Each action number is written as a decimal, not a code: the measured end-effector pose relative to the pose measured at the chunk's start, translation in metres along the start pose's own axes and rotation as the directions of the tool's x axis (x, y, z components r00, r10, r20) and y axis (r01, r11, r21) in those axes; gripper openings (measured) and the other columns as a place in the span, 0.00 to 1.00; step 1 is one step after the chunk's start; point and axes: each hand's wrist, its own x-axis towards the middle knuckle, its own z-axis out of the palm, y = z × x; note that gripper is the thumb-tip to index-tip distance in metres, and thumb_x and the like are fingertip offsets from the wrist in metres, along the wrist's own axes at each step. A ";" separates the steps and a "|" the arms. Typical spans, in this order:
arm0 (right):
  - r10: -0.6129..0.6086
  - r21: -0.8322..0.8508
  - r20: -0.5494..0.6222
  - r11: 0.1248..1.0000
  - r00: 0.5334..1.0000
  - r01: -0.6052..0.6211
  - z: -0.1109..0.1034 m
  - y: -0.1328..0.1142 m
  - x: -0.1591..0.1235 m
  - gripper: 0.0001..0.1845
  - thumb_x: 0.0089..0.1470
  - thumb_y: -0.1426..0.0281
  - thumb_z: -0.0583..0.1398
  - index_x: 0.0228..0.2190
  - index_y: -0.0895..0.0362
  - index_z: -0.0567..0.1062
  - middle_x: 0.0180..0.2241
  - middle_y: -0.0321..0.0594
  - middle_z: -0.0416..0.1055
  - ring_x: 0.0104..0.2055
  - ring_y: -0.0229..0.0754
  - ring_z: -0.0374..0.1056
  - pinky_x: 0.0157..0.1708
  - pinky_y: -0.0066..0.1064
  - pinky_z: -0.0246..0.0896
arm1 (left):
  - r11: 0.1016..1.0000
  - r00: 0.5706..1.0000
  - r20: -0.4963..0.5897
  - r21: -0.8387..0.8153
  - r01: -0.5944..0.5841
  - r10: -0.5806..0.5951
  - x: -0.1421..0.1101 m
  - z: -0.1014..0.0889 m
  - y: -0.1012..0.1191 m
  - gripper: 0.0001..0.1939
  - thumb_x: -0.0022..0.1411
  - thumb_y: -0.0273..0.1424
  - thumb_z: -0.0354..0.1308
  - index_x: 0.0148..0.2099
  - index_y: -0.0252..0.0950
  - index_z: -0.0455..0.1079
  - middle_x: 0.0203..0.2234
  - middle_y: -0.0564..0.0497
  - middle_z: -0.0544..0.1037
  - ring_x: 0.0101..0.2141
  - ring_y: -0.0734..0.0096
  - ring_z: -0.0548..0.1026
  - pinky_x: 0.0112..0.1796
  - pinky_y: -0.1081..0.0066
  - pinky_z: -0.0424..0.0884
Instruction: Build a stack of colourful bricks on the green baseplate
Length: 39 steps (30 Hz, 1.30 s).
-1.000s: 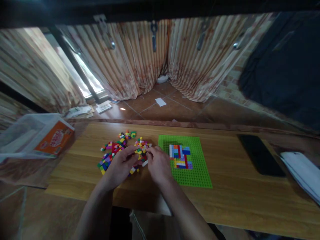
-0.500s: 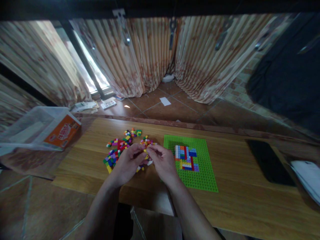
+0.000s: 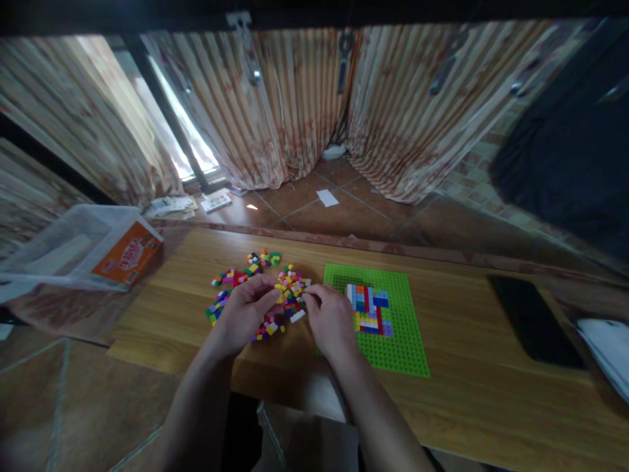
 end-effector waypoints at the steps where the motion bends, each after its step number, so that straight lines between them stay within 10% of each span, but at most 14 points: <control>1: -0.022 -0.129 0.012 0.991 1.000 0.024 0.000 0.001 0.000 0.10 0.55 0.69 0.58 0.31 0.56 0.81 0.33 0.44 0.78 0.37 0.46 0.72 0.41 0.37 0.63 | 1.000 0.999 -0.032 0.013 -0.018 0.018 0.001 -0.002 0.000 0.11 0.49 0.33 0.66 0.34 0.34 0.71 0.25 0.55 0.74 0.26 0.76 0.72 0.30 0.75 0.73; 8: -0.003 -0.373 0.126 0.926 0.992 0.050 0.002 0.001 -0.002 0.09 0.55 0.75 0.59 0.35 0.56 0.80 0.37 0.44 0.79 0.40 0.45 0.74 0.43 0.34 0.64 | 0.989 0.994 -0.039 0.114 -0.093 0.098 0.005 -0.007 -0.005 0.10 0.50 0.30 0.64 0.37 0.33 0.77 0.27 0.53 0.77 0.29 0.74 0.73 0.32 0.74 0.71; 17: -0.051 -0.037 -0.019 0.998 0.999 0.050 -0.011 0.001 -0.007 0.14 0.59 0.69 0.54 0.42 0.55 0.79 0.40 0.44 0.80 0.41 0.45 0.75 0.44 0.38 0.68 | 0.979 0.996 0.064 0.186 -0.079 0.068 0.002 0.002 -0.004 0.12 0.54 0.26 0.60 0.41 0.35 0.80 0.35 0.49 0.82 0.37 0.67 0.76 0.42 0.69 0.71; 26: -0.282 0.181 0.099 0.948 0.954 0.261 -0.034 -0.009 -0.013 0.15 0.61 0.71 0.55 0.45 0.48 0.79 0.44 0.39 0.77 0.47 0.41 0.72 0.48 0.36 0.65 | 0.999 0.968 0.246 -0.008 0.047 -0.044 -0.003 0.019 -0.002 0.11 0.53 0.30 0.64 0.39 0.33 0.75 0.30 0.52 0.76 0.31 0.75 0.71 0.35 0.75 0.68; 34: -0.211 0.105 0.078 0.974 0.974 0.203 -0.064 0.002 -0.019 0.08 0.60 0.66 0.59 0.37 0.49 0.80 0.36 0.36 0.78 0.39 0.40 0.73 0.43 0.35 0.66 | 0.993 0.962 0.248 0.032 0.111 -0.115 -0.005 0.036 -0.006 0.15 0.53 0.35 0.65 0.42 0.33 0.70 0.29 0.53 0.74 0.28 0.76 0.70 0.32 0.74 0.68; 39: 0.015 0.084 -0.161 0.996 0.987 -0.002 -0.101 0.035 -0.014 0.12 0.56 0.59 0.60 0.35 0.52 0.80 0.36 0.39 0.79 0.38 0.45 0.73 0.41 0.38 0.67 | 0.992 0.957 0.276 0.107 0.061 -0.089 -0.005 0.049 -0.020 0.13 0.55 0.34 0.62 0.42 0.33 0.70 0.27 0.54 0.73 0.29 0.74 0.71 0.33 0.72 0.69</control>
